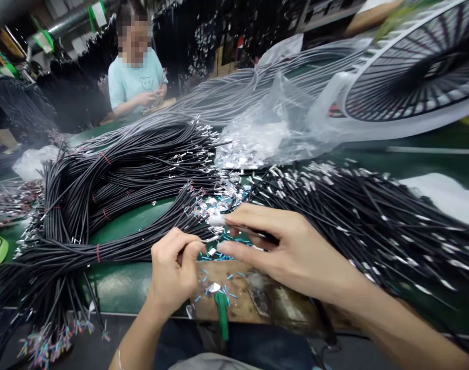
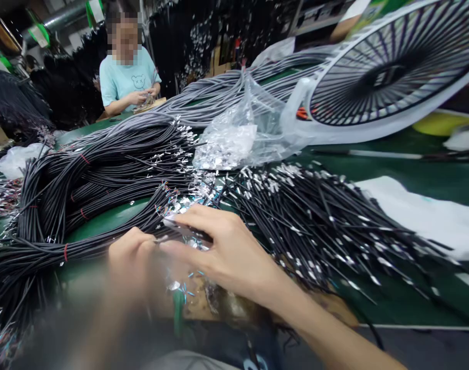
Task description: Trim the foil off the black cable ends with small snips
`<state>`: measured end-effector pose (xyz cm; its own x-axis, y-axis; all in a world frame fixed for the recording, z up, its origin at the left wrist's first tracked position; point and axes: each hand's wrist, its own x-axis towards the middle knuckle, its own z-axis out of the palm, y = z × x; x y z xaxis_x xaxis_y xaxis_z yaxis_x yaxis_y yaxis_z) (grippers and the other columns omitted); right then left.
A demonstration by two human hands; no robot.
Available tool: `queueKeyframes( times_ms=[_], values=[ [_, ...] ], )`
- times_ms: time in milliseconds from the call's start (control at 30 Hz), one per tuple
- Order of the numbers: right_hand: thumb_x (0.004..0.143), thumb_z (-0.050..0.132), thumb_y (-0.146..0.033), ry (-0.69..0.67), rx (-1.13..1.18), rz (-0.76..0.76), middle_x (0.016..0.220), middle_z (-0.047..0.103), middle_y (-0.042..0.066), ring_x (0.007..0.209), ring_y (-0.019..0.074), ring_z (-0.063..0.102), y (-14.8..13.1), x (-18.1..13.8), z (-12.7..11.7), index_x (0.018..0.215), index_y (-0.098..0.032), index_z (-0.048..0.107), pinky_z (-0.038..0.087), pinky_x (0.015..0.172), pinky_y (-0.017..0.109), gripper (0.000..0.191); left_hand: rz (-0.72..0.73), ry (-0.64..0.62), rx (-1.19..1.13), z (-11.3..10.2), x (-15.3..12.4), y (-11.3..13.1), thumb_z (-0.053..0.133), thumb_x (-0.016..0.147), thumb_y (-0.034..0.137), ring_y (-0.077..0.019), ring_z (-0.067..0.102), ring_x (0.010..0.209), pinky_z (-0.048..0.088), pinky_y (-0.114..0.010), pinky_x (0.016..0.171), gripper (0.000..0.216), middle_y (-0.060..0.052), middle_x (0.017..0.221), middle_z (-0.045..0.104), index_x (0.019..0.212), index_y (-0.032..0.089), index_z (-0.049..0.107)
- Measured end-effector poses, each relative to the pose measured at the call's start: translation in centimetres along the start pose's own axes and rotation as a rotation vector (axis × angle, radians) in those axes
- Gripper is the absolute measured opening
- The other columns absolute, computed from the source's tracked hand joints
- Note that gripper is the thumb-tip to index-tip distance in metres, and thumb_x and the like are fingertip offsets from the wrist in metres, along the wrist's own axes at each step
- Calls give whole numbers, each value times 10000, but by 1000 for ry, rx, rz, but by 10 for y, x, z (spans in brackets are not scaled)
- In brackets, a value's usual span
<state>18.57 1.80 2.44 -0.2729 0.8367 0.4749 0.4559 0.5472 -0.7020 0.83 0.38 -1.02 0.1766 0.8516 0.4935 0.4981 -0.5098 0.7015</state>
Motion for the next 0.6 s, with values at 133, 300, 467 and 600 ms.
queueKeyframes(
  times_ms=[133, 300, 467, 600],
  values=[
    [696, 574, -83, -397, -134, 4, 507, 533, -26, 475, 75, 443, -11, 13, -16, 525, -163, 605, 328, 463, 200, 192, 145, -120, 71, 0, -3, -4, 444, 893, 184, -118, 527, 616, 386, -231, 558, 234, -30, 679, 595, 757, 156, 632],
    [604, 572, -77, -798, -177, 164, 354, 205, -91, 418, 64, 117, -24, 34, -19, 355, -170, 402, 131, 366, 239, 315, 232, -313, 125, -6, -4, -11, 469, 852, 137, -108, 491, 546, 355, -221, 500, 197, -14, 629, 538, 761, 172, 640],
    [566, 570, -54, -960, 10, 174, 379, 263, -100, 423, 40, 174, -16, 47, -13, 382, -148, 468, 166, 371, 187, 230, 222, -365, 36, -12, -4, -11, 467, 879, 173, -117, 502, 554, 379, -226, 500, 208, -20, 622, 560, 781, 183, 651],
    [557, 527, -69, -1006, 280, 287, 419, 315, -101, 426, 34, 263, 0, 46, -4, 454, -136, 507, 223, 385, 161, 124, 196, -278, -76, -14, -4, -8, 466, 899, 250, -124, 514, 561, 393, -236, 502, 237, -24, 622, 587, 760, 189, 648]
  ],
)
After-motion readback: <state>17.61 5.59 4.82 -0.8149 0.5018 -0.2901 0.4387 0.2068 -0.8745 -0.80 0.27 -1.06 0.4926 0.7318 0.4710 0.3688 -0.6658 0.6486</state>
